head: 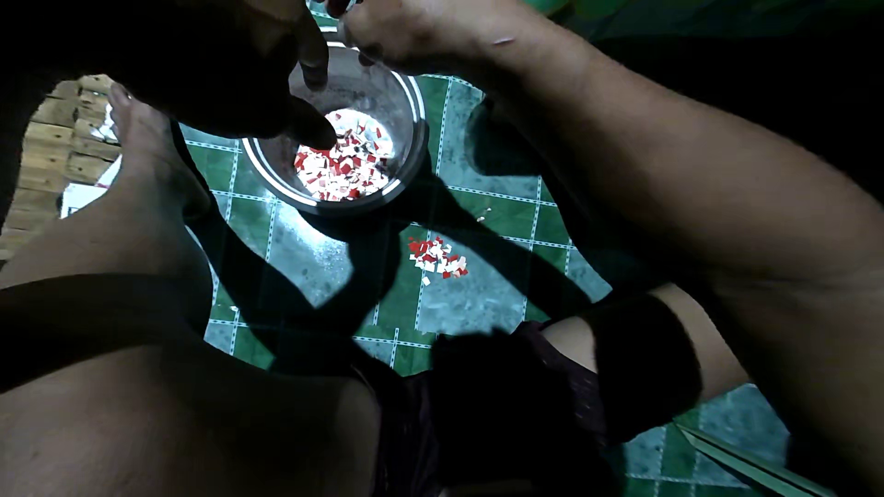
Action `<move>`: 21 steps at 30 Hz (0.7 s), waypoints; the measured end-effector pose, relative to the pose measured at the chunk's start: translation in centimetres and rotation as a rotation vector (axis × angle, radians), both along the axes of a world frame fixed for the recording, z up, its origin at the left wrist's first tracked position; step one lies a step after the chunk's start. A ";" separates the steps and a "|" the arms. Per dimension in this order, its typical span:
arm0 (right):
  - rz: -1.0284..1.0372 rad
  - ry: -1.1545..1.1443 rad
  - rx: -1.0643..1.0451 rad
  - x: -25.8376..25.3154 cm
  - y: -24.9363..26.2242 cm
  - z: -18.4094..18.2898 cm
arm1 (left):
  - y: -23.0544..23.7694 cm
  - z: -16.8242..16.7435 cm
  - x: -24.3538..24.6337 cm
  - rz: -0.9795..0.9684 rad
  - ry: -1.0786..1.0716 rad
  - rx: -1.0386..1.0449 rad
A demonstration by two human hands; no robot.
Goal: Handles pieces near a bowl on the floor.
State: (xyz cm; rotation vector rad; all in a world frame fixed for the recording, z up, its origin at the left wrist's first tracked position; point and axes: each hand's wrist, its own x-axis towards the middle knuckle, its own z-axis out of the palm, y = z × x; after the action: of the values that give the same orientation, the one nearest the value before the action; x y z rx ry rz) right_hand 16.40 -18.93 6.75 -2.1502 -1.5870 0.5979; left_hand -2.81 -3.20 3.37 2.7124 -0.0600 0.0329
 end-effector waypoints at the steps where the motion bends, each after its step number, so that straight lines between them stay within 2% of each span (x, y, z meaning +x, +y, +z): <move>1: 0.004 0.004 0.008 0.2 0.0 -0.1 | -0.1 0.1 0.0 0.003 0.010 0.017; 7: 0.041 0.015 0.080 0.5 -0.4 -0.7 | -1.9 2.6 1.0 0.002 0.070 0.071; 11: 0.100 -0.027 0.070 1.2 -2.0 -2.2 | -0.8 0.9 0.8 -0.076 0.000 0.034; 15: 0.261 0.085 0.194 2.4 -6.5 -5.3 | -1.9 1.8 1.0 -0.020 0.086 -0.007; 17: 0.361 0.169 0.206 1.9 -10.0 -7.0 | -1.2 0.5 0.6 0.004 0.048 -0.021; 19: 0.421 0.202 0.110 1.1 -13.2 -9.1 | -1.4 -0.4 0.3 0.050 -0.045 -0.062; 21: 0.449 0.183 -0.076 0.3 -15.2 -12.1 | -3.1 1.3 0.8 0.083 0.029 -0.047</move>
State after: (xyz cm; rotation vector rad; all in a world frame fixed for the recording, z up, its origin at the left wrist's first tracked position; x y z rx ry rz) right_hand 16.71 -34.15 -5.38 -1.7291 -1.9767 0.9747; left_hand -1.99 -6.27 4.66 2.6662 0.0610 0.0196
